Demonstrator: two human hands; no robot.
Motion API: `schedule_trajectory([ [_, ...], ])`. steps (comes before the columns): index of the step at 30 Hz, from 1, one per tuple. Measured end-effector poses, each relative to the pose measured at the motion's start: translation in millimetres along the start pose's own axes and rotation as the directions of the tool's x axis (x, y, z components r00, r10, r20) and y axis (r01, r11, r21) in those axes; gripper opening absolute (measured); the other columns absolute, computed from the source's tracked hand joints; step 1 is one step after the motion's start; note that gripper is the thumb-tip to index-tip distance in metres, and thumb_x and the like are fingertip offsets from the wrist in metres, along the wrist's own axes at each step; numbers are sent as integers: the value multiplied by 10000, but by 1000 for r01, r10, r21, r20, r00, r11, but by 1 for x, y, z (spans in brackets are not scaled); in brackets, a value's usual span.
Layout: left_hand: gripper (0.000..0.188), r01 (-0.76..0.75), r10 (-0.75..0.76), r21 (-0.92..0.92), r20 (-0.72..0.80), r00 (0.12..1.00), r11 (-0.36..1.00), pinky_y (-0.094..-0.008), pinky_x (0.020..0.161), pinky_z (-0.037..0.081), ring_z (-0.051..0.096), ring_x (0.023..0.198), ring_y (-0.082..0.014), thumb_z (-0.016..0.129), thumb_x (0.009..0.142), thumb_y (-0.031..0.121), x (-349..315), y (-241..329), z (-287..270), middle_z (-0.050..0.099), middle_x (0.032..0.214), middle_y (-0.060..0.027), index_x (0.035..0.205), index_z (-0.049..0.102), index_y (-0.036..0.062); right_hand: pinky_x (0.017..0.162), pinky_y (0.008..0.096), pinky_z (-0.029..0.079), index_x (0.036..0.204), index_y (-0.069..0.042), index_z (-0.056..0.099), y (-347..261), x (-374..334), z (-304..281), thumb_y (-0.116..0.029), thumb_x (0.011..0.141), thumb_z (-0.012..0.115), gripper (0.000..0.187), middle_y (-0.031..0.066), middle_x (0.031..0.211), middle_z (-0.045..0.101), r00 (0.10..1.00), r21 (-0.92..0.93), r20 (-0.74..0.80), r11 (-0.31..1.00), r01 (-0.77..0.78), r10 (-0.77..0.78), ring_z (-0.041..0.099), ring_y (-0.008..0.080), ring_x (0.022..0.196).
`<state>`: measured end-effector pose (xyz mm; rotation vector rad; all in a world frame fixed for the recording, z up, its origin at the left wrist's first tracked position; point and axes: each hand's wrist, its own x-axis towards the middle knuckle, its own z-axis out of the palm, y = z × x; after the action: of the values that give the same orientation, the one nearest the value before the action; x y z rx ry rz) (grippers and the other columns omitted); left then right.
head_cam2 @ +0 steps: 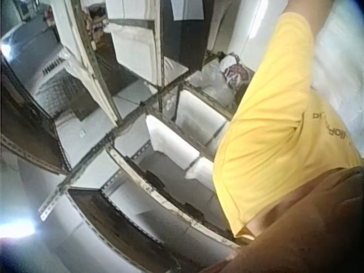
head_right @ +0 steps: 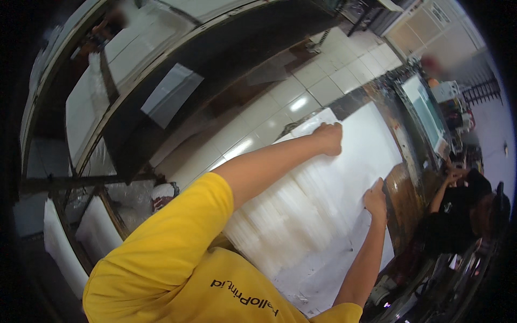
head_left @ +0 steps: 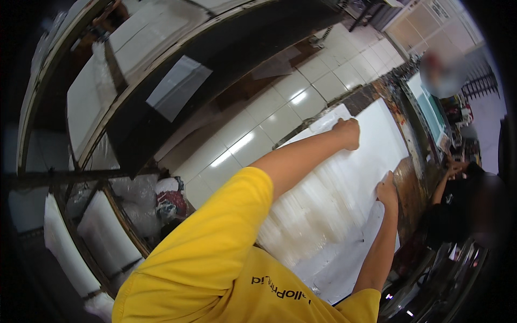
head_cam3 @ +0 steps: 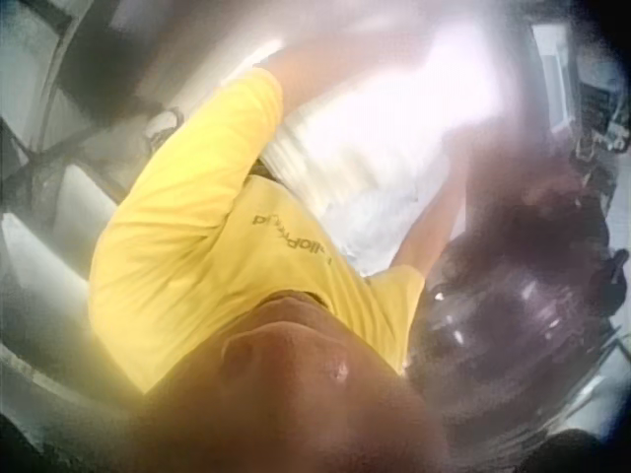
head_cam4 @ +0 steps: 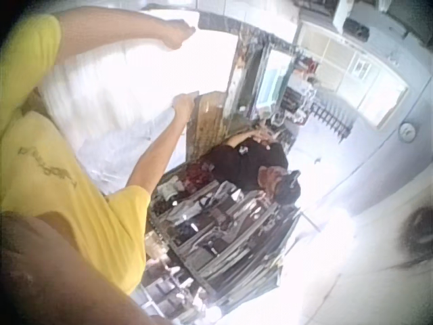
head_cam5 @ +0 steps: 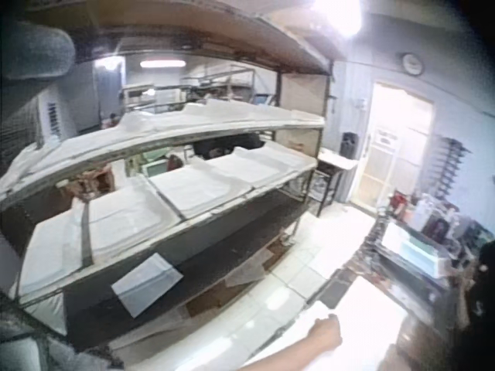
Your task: The person sits on the floor and repeatedly picks up stacks of white sheets from under a table, then places them onto a workbench. The person handles the sheets by hand, stacking them in a pile on the table.
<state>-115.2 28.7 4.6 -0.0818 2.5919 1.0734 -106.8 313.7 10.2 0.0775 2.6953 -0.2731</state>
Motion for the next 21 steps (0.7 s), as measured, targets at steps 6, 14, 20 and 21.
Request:
schedule_trajectory([
  [6,740,-107,72,-332,-116,991,937,-405,1037,440,522,1239,-408,669,811,306,-38,-30,-36,531,1325,-292,1367,410,-107,1067,448,395,1490,18,266,37,13,-11,-143,915,483,635,327,1367,490,852,-289,-276,884,368,-445,501,445,1261],
  [14,371,-266,-335,-865,-423,842,425,-303,994,448,568,1159,-183,599,965,189,-248,-290,-26,619,1216,-120,1272,534,-9,792,278,507,1284,-13,553,-282,-141,-26,-199,1001,527,339,93,1039,652,789,477,-135,658,582,-599,630,148,903],
  [20,367,439,-803,-764,-168,572,473,-338,889,484,647,1009,-254,612,914,268,-434,-501,133,682,1052,-167,1127,602,-30,670,321,548,1042,26,601,-537,-150,169,-213,979,521,259,135,857,673,395,192,565,581,791,-724,683,192,721],
  [21,371,417,-821,-773,-225,525,478,-351,885,488,652,1004,-270,616,903,274,-455,-523,157,687,1039,-174,1129,607,-20,680,335,563,1007,25,609,-561,-130,224,-180,949,541,224,153,860,681,445,38,627,596,802,-640,700,202,739],
])
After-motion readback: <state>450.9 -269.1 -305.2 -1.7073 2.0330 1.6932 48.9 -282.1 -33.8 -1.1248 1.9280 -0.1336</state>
